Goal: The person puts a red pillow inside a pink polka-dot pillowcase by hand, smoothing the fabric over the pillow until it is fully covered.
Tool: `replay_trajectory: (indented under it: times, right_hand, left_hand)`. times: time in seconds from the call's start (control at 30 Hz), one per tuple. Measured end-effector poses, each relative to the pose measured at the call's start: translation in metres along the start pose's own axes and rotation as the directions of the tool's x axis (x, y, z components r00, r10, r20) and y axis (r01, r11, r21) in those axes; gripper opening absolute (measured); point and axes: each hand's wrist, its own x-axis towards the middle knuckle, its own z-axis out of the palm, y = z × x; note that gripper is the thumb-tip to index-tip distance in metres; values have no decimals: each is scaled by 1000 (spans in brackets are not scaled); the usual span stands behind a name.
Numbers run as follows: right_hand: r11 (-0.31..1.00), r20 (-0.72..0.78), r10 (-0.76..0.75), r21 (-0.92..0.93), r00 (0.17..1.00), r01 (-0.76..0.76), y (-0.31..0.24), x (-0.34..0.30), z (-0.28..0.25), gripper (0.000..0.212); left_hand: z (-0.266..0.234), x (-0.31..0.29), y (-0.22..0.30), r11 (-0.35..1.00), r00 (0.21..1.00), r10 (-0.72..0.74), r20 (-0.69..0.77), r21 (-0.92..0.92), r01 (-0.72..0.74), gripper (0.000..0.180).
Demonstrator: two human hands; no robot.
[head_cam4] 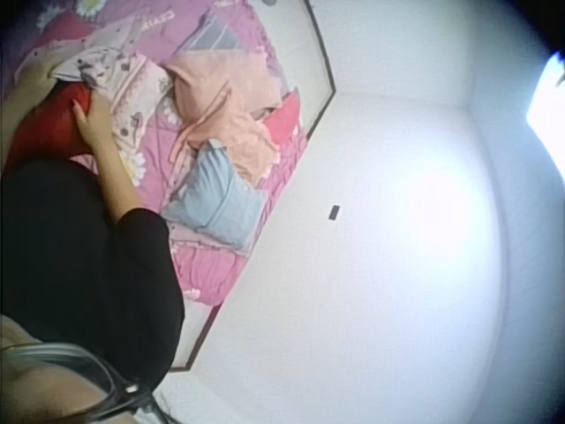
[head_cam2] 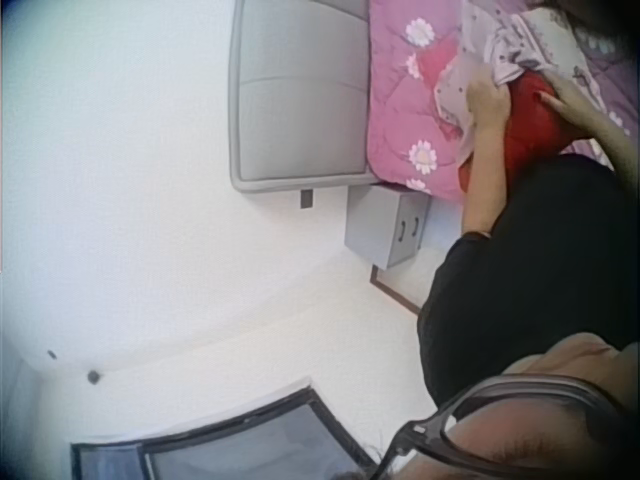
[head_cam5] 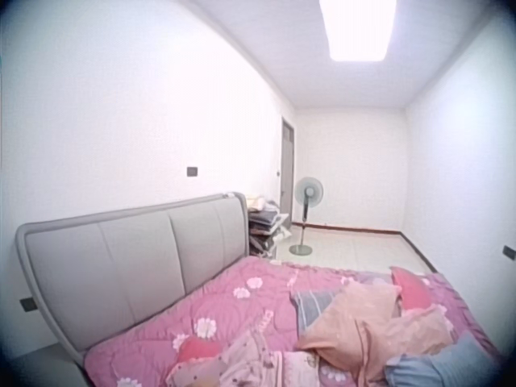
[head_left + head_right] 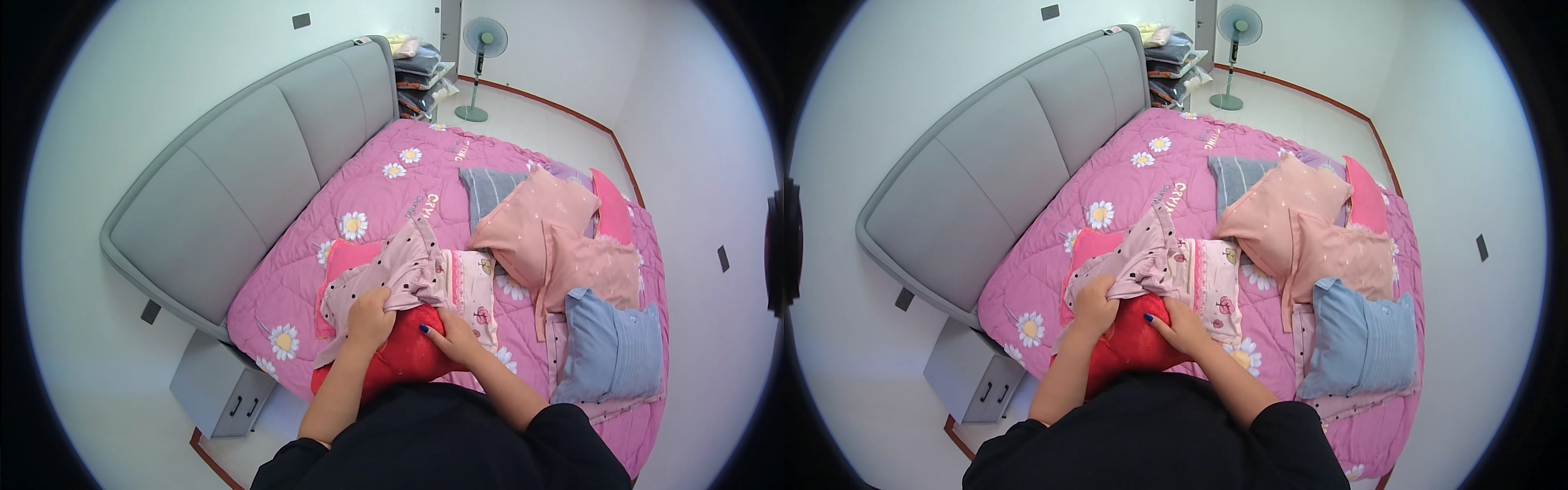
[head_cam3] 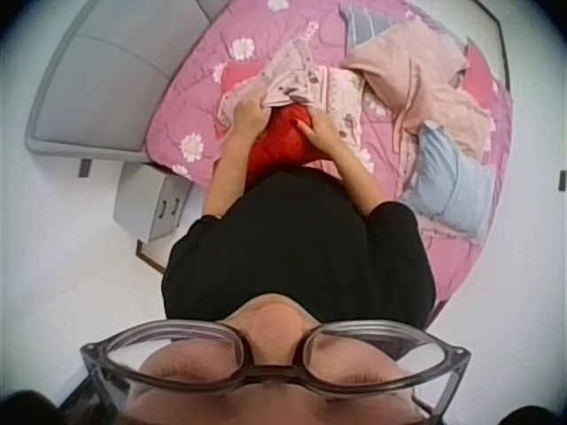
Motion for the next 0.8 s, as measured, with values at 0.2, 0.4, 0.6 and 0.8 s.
replay_trajectory:
  times: [0.2, 0.4, 0.6, 0.8]
  right_hand:
    - [998, 119, 63, 23, 991, -66, -24, 13, -1, 32]
    - [999, 71, 36, -15, 997, -35, -29, 22, 10, 20]
    - [983, 123, 176, -77, 977, -167, -18, 23, 24, 23]
    - [1000, -105, 2, -13, 994, -4, -41, 61, -6, 22]
  left_hand:
    - [9, -8, 22, 981, 981, 191, -18, -27, -192, 11]
    - [-5, -33, 38, 957, 955, 283, 89, 39, -287, 11]
    - [-1, -42, 40, 963, 965, 261, 38, -78, -257, 14]
    - [-11, -22, 48, 951, 961, 251, -118, -154, -267, 13]
